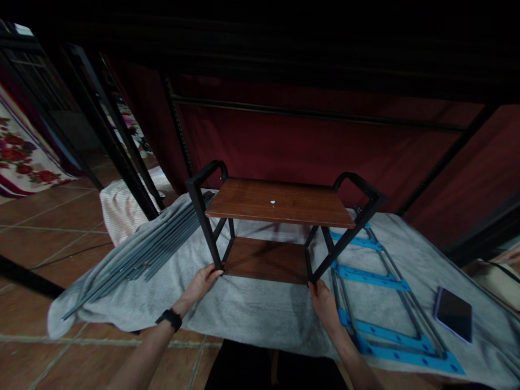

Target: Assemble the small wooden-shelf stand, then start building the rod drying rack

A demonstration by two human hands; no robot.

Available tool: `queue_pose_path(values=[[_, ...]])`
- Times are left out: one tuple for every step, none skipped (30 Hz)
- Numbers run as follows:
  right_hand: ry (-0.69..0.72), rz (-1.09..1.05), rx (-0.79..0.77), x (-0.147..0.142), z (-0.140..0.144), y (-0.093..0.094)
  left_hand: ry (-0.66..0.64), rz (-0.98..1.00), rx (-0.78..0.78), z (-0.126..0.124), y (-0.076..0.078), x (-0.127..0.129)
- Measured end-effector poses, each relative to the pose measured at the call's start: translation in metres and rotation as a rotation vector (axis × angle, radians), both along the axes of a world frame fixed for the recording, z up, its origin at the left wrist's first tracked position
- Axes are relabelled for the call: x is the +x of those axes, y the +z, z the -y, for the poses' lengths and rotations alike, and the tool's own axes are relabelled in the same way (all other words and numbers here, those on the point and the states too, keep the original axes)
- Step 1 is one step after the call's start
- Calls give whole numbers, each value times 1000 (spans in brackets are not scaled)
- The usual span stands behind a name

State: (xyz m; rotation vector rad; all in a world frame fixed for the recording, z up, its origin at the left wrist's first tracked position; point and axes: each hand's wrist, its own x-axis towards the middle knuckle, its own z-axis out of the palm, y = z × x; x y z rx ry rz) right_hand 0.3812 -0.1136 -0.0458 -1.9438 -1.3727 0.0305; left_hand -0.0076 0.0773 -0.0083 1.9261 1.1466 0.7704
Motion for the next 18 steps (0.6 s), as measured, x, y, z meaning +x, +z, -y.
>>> queue_pose_path(values=[[-3,14,-8,0,0,0,0,5,1,1,1,0],[-3,27,-11,0,0,-1,-1,10,3,1,1,0],[-2,38,-11,0,0,-1,-2,14,4,1,1,0],[-4,49,-8,-1,1,-1,-2,15,4,1,1,0],[-9,60,-5,-1,1,-2,-2,16,4,1,1,0],[-14,70,-3,-1,1,-2,-1,16,4,1,0,0],[-19,78,-3,-1,1,-3,0,18,6,0,-1,0],[-21,84,-4,-1,1,-3,2,20,10,0,-2,0],[-19,86,-5,-1,1,-3,6,23,16,0,-3,0],[-12,86,-6,-1,1,-4,9,24,20,0,-4,1],[-6,84,-8,0,1,-4,15,24,21,0,-4,1],[-3,81,-11,0,1,-4,20,22,18,0,-4,1],[-6,77,-12,0,1,-4,24,21,12,1,-3,2],[-9,73,-12,1,0,-5,28,21,7,1,-2,2],[-13,69,-10,1,0,-5,32,22,1,2,-1,2],[-14,63,-4,1,0,-5,36,24,-2,2,0,2],[-12,56,5,0,0,-5,40,26,-4,3,1,2],[-8,50,14,0,0,-6,43,26,-6,4,2,2]])
